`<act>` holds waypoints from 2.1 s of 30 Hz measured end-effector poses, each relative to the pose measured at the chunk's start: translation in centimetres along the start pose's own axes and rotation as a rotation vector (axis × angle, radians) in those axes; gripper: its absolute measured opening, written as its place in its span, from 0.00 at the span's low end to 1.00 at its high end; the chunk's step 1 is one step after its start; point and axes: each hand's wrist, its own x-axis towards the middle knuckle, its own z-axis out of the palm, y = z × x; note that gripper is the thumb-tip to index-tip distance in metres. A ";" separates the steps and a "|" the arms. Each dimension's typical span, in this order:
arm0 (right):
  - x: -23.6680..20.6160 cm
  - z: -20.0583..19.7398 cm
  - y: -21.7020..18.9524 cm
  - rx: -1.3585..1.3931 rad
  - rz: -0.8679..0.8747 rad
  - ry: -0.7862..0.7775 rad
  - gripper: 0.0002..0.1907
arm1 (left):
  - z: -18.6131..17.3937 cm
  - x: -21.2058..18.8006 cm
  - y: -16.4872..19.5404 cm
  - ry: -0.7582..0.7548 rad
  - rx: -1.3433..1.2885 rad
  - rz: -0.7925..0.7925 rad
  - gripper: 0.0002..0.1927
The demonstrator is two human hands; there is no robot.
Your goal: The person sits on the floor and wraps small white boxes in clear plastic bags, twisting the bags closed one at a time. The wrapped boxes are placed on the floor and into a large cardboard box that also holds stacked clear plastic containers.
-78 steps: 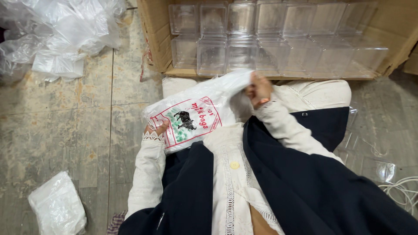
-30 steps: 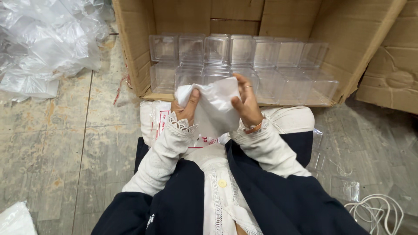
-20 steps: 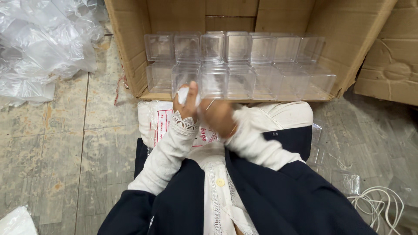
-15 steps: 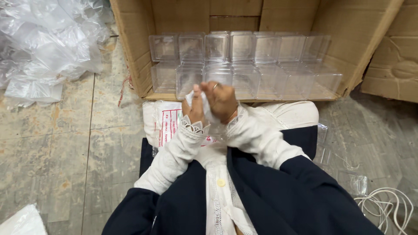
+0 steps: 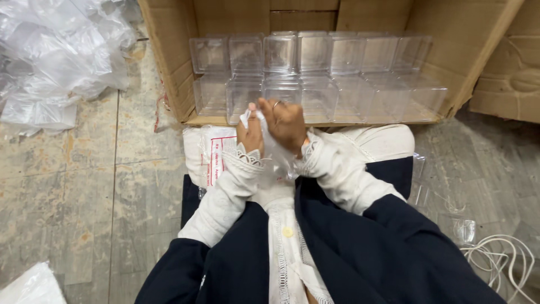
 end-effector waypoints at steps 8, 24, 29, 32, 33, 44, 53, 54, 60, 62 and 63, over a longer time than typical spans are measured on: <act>0.0 0.8 1.7 0.148 0.019 0.029 0.13 | 0.0 -1.9 3.1 0.019 0.063 -0.060 0.26; -2.0 -5.6 -0.3 0.803 0.447 -0.152 0.16 | 0.8 -3.3 9.4 -0.099 0.249 0.184 0.14; -0.7 -6.4 1.4 0.711 0.237 -0.128 0.14 | 0.8 -3.8 9.6 -0.098 0.280 0.058 0.16; -1.1 -5.2 1.8 0.843 0.380 -0.090 0.07 | 0.2 -3.5 9.8 -0.139 0.188 0.028 0.17; -1.5 -4.7 1.7 0.861 0.363 -0.084 0.06 | -0.1 -3.4 9.9 -0.175 0.141 0.055 0.17; -3.8 -3.0 1.1 0.923 0.490 -0.071 0.07 | -1.3 -3.8 9.8 -0.253 0.202 -0.028 0.13; -4.2 -1.7 -0.1 1.083 0.395 -0.093 0.08 | -1.9 -4.3 8.0 -0.122 0.277 -0.039 0.13; -4.1 -1.5 -0.1 1.170 0.531 -0.114 0.08 | -2.0 -4.4 7.3 -0.092 0.370 -0.044 0.16; -4.5 -2.0 1.6 1.856 0.914 -0.490 0.12 | -7.2 -3.9 6.3 -0.182 0.535 -0.461 0.18; -4.7 -2.6 2.8 1.670 0.870 -0.644 0.09 | -11.3 -3.4 7.7 -0.393 0.318 -0.557 0.17; -4.7 -2.9 3.4 1.475 0.813 -0.710 0.08 | -13.7 -3.5 8.6 -0.537 -0.027 -0.509 0.15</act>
